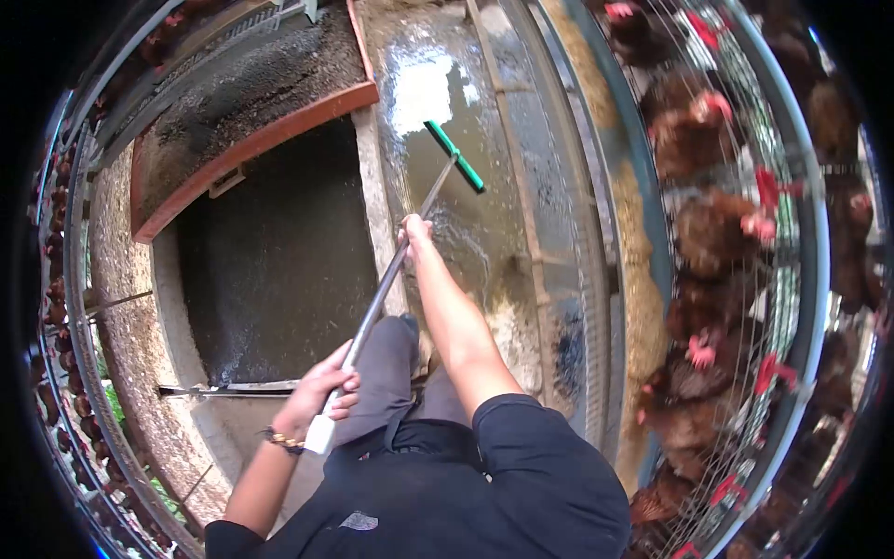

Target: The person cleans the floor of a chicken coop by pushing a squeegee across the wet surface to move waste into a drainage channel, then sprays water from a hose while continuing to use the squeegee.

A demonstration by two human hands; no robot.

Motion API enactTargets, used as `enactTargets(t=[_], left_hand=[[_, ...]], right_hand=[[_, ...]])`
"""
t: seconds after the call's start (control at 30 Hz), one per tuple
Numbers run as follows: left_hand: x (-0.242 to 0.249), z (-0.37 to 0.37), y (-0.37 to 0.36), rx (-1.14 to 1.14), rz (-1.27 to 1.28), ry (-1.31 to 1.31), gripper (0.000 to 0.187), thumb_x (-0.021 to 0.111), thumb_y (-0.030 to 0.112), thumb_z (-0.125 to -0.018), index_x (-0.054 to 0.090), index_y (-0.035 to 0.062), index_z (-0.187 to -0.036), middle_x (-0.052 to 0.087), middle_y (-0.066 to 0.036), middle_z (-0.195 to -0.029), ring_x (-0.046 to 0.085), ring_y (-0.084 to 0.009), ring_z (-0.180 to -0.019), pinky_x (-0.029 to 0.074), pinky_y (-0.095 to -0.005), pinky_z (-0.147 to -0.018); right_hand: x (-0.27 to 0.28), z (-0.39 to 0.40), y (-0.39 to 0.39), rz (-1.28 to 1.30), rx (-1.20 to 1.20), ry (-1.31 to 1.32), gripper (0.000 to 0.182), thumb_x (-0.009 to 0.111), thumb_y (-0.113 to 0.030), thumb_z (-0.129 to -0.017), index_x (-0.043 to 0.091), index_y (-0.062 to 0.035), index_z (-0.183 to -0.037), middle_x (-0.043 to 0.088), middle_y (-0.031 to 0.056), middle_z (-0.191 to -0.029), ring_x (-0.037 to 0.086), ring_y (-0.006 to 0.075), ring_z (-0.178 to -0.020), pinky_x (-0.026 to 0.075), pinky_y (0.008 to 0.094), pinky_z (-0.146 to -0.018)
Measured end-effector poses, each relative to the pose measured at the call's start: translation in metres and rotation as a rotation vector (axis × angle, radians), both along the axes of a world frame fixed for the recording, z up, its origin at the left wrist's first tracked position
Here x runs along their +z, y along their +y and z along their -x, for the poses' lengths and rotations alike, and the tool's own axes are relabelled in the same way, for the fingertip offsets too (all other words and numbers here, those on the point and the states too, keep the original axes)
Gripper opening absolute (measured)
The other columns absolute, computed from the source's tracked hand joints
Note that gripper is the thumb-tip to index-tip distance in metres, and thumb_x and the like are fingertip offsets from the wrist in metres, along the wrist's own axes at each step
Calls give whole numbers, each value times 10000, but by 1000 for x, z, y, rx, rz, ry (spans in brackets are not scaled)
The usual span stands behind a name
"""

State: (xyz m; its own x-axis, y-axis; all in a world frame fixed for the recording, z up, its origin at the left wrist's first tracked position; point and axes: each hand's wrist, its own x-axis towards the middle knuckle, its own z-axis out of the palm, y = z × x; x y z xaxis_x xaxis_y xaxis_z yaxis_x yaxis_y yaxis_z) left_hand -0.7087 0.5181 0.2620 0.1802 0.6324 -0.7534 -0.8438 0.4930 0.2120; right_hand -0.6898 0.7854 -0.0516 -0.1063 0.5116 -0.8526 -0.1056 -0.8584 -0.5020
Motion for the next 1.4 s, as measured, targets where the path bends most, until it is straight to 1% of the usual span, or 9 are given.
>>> enactTargets(t=[0.17, 0.4, 0.5, 0.73, 0.87, 0.93, 1.07, 1.2, 1.4], left_hand=[[-114, -3, 107, 260, -118, -110, 516, 399, 158, -1006, 208, 256, -1476, 390, 3, -715, 346, -69, -510, 286, -171, -373], [-250, 22, 306, 483, -209, -179, 434, 376, 207, -1019, 296, 291, -1436, 341, 35, -631, 318, -70, -448, 272, -190, -340], [-263, 39, 378, 479, -251, -62, 406, 387, 197, -1016, 328, 269, -1411, 373, 21, -667, 346, -70, -491, 304, -163, -379], [-274, 114, 541, 618, -268, -308, 246, 462, 226, -1000, 467, 35, -1155, 411, 15, -706, 398, -59, -566, 359, -159, -435], [-283, 136, 581, 663, -209, -406, 216, 461, 260, -1001, 475, 47, -1034, 394, 26, -680, 371, -50, -518, 326, -165, -391], [-273, 133, 584, 670, -186, -414, 210, 458, 272, -1003, 470, 63, -989, 381, 32, -665, 356, -49, -497, 311, -170, -374], [-246, 112, 569, 714, -113, -403, 198, 457, 275, -1003, 465, 81, -964, 362, 33, -651, 332, -46, -493, 301, -166, -375], [-199, 96, 542, 765, -39, -471, 207, 465, 292, -1001, 471, 89, -956, 369, 33, -642, 340, -46, -486, 311, -166, -376], [-123, 78, 513, 835, 50, -601, 234, 472, 300, -997, 499, 86, -906, 385, 25, -625, 350, -59, -477, 331, -180, -373]], right_hand=[[11, 37, 98, -30, 240, 96, 107, 505, -59, -847, 494, -16, -750, 491, 64, -564, 501, 154, -432, 447, 285, -357], [-30, 65, 204, -698, 612, -346, 193, 528, -154, -882, 496, -41, -729, 506, 50, -563, 493, 139, -400, 415, 301, -357], [-61, 90, 289, -842, 713, -561, 245, 554, -245, -882, 571, -15, -799, 592, 115, -642, 596, 225, -585, 486, 395, -560], [-84, 191, 483, -748, 980, -495, 234, 518, -217, -852, 580, 9, -862, 617, 130, -617, 614, 231, -497, 496, 380, -507], [-64, 224, 519, -775, 1141, -530, 279, 447, -124, -764, 574, 15, -969, 641, 156, -652, 653, 265, -559, 528, 388, -557], [-119, 232, 550, -911, 1173, -630, 321, 468, -162, -756, 574, 23, -997, 655, 188, -701, 678, 302, -661, 536, 403, -612], [-92, 239, 549, -748, 1436, -820, 380, 521, -250, -783, 618, -6, -1058, 650, 231, -1077, 620, 386, -1043, 502, 446, -852], [-82, 230, 533, -851, 1576, -804, 344, 525, -257, -773, 651, 54, -849, 670, 256, -861, 678, 373, -813, 537, 437, -729], [-39, 222, 493, -639, 1767, -859, 323, 590, -250, -785, 665, -57, -1033, 696, 133, -1013, 694, 261, -870, 539, 373, -792]])
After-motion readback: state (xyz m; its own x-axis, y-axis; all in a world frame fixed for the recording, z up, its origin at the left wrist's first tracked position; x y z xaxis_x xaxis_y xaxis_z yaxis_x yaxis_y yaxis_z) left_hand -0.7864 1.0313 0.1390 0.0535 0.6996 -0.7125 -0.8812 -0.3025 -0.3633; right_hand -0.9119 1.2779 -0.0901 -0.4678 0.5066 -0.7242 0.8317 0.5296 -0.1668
